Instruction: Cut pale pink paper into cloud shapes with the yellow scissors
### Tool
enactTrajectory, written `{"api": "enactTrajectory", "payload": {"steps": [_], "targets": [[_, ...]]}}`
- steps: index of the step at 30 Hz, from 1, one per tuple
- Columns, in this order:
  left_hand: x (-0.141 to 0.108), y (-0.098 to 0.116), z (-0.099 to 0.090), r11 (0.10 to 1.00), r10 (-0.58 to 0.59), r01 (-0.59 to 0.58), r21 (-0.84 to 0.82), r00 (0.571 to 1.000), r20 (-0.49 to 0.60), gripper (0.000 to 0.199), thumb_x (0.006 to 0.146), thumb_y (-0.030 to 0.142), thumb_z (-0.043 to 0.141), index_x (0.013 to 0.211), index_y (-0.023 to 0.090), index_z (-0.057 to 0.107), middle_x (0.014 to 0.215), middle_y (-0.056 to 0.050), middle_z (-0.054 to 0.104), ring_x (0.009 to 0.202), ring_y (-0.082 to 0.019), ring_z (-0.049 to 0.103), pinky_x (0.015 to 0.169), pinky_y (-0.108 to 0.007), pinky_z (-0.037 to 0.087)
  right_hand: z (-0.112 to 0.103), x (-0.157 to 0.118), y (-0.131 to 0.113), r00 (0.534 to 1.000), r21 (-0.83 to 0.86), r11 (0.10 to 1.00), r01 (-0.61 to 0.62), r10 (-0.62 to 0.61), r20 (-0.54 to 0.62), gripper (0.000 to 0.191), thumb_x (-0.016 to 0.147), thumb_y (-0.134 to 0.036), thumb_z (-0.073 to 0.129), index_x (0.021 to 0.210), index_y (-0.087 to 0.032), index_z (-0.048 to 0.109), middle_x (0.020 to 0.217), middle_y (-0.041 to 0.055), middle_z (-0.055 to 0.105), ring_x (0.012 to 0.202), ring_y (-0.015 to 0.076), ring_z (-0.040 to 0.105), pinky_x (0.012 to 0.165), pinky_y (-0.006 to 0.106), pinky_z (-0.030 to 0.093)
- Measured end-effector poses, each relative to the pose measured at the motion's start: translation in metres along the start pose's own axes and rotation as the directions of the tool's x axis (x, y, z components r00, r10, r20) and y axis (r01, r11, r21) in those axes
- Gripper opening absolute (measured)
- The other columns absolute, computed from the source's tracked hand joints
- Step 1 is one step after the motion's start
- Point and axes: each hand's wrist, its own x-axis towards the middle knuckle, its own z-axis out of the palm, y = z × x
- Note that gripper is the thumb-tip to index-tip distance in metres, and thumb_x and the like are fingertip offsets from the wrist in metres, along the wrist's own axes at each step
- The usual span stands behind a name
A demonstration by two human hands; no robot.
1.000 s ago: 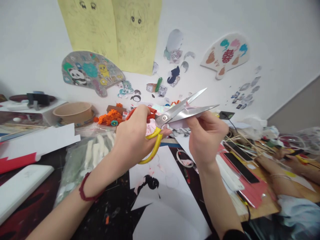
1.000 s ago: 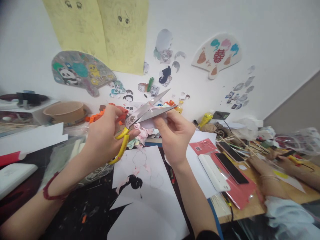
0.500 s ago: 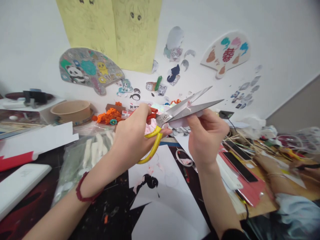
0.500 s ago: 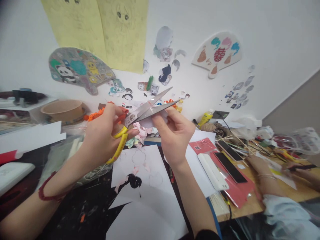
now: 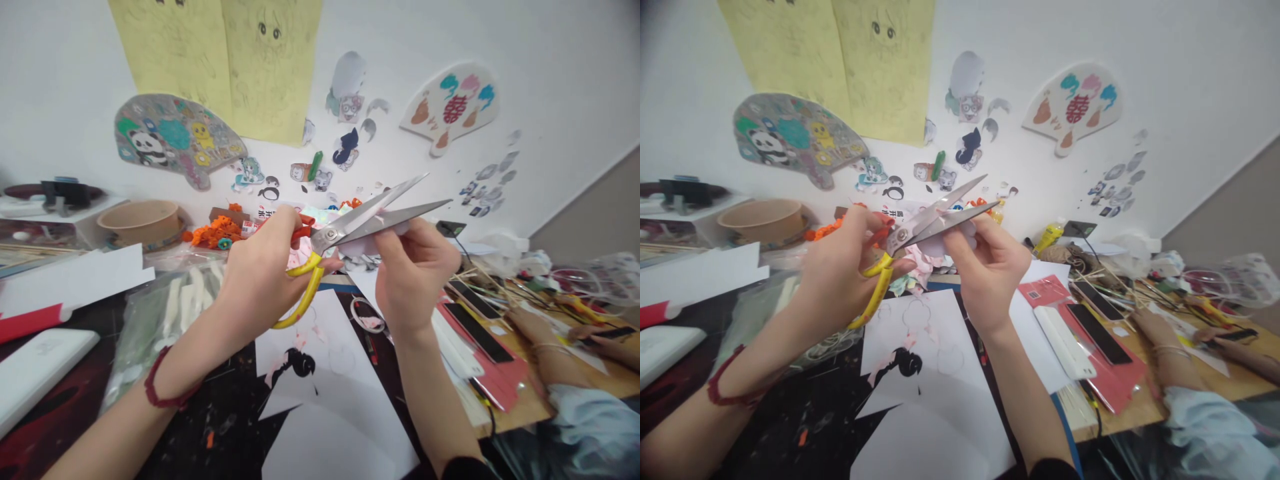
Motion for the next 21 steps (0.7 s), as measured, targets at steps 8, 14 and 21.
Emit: {"api": "enactTrajectory", "payload": {"steps": [8, 14, 21], "targets": [[0.001, 0.006, -0.009, 0.995, -0.033, 0.024, 0.100, 0.996, 0.086, 0.041, 0.085, 0.055, 0.067, 0.097, 0.021, 0.049, 0.084, -0.004, 0.066, 0.077, -0.025, 0.069, 0.058, -0.030, 0.036, -0.003, 0.001, 0.000, 0.999, -0.055, 0.998, 0.043, -0.043, 0.015, 0.005, 0.082, -0.019, 0.071, 0.081, -0.024, 0.074, 0.067, -0.0040, 0.056, 0.067, 0.0097, 0.053, 0.065, 0.027, 0.049], [0.003, 0.008, -0.011, 0.991, -0.001, -0.011, 0.134, 0.996, 0.088, 0.043, 0.088, 0.062, 0.059, 0.093, 0.021, 0.046, 0.084, -0.004, 0.067, 0.073, -0.022, 0.067, 0.057, -0.029, 0.037, -0.004, 0.002, 0.004, 0.995, -0.064, 0.993, 0.101, -0.100, 0.014, 0.007, 0.082, -0.018, 0.071, 0.078, -0.023, 0.072, 0.064, -0.0040, 0.051, 0.064, 0.0095, 0.049, 0.061, 0.026, 0.045], [0.002, 0.008, -0.014, 0.994, 0.004, -0.019, 0.110, 0.991, 0.134, 0.040, 0.090, 0.057, 0.059, 0.097, 0.021, 0.045, 0.092, -0.007, 0.069, 0.082, -0.025, 0.069, 0.060, -0.031, 0.039, -0.005, 0.004, 0.005, 0.990, -0.018, 0.990, 0.140, -0.140, 0.031, 0.013, 0.082, -0.014, 0.070, 0.082, -0.025, 0.075, 0.068, -0.0036, 0.061, 0.065, 0.0097, 0.053, 0.064, 0.028, 0.046]]}}
